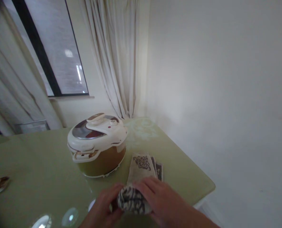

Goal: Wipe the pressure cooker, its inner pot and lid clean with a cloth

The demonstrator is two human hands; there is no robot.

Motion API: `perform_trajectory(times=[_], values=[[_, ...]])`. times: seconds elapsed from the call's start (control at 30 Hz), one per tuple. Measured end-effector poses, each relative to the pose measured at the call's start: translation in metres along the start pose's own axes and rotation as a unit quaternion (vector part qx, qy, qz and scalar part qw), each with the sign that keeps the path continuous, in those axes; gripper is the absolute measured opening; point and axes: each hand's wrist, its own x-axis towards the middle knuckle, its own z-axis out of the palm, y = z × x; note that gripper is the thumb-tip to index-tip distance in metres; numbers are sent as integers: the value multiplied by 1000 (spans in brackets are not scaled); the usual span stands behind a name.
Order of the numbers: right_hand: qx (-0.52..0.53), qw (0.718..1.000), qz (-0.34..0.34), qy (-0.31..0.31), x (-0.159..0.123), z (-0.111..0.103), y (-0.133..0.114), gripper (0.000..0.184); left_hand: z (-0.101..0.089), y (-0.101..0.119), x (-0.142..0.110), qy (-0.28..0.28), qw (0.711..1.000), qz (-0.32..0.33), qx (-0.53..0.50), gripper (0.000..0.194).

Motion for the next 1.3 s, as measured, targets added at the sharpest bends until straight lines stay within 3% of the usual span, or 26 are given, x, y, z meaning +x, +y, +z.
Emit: perform_trajectory(times=[0.07, 0.13, 0.2, 0.3, 0.4, 0.47, 0.53, 0.63, 0.7, 0.77, 0.83, 0.9, 1.0, 1.07, 1.13, 1.17, 1.23, 1.3], values=[[-23, 999, 27, -17, -22, 43, 12, 74, 9, -31, -19, -25, 998, -3, 51, 28], [-25, 997, 55, -39, -38, 58, 17, 59, 14, -48, -30, -2, 997, 9, 80, 25], [16, 995, 99, -22, -42, 47, 16, 53, 14, -48, -29, 45, 995, 15, 88, 19], [126, 978, 160, 57, -23, 6, 20, 54, 10, -24, -2, 93, 995, -20, 41, 14], [217, 950, 181, 134, 13, -15, 53, 43, 11, -3, 38, 157, 983, -74, -52, 39], [226, 926, 230, 196, 34, -8, 87, 50, 19, -4, 56, 207, 970, -98, -75, 63], [171, 924, 271, 210, 43, 10, 116, 60, 28, -15, 58, 221, 970, -93, -31, 79], [62, 938, 269, 209, 39, 35, 130, 60, 39, -38, 46, 123, 989, -51, 65, 87], [26, 953, 222, 204, 32, 42, 119, 50, 41, -46, 40, 32, 992, -41, 114, 86], [18, 978, 147, 144, 26, 42, 99, 54, 38, -44, 42, -23, 985, -43, 165, 80], [17, 994, 94, 48, 21, 38, 80, 72, 35, -34, 48, -40, 977, -35, 208, 72], [18, 995, 101, -3, 16, 31, 66, 73, 34, -22, 52, -29, 975, -8, 222, 57], [89, 983, 160, 22, 9, 13, 52, 54, 37, -12, 45, 29, 990, 30, 131, 45], [162, 966, 191, 63, 8, 0, 41, 50, 39, -12, 35, 91, 996, -6, -21, 66], [213, 951, 203, 99, 15, -10, 27, 47, 38, -15, 23, 168, 968, -94, -162, 85], [224, 949, 198, 104, 22, -12, 19, 45, 35, -17, 16, 207, 948, -135, -202, 85], [218, 959, 166, 78, 41, -14, 2, 38, 24, -19, -1, 284, 915, -181, -223, 63], [193, 975, 106, 40, 66, -15, -10, 33, 9, -21, -22, 355, 891, -187, -214, 44]])
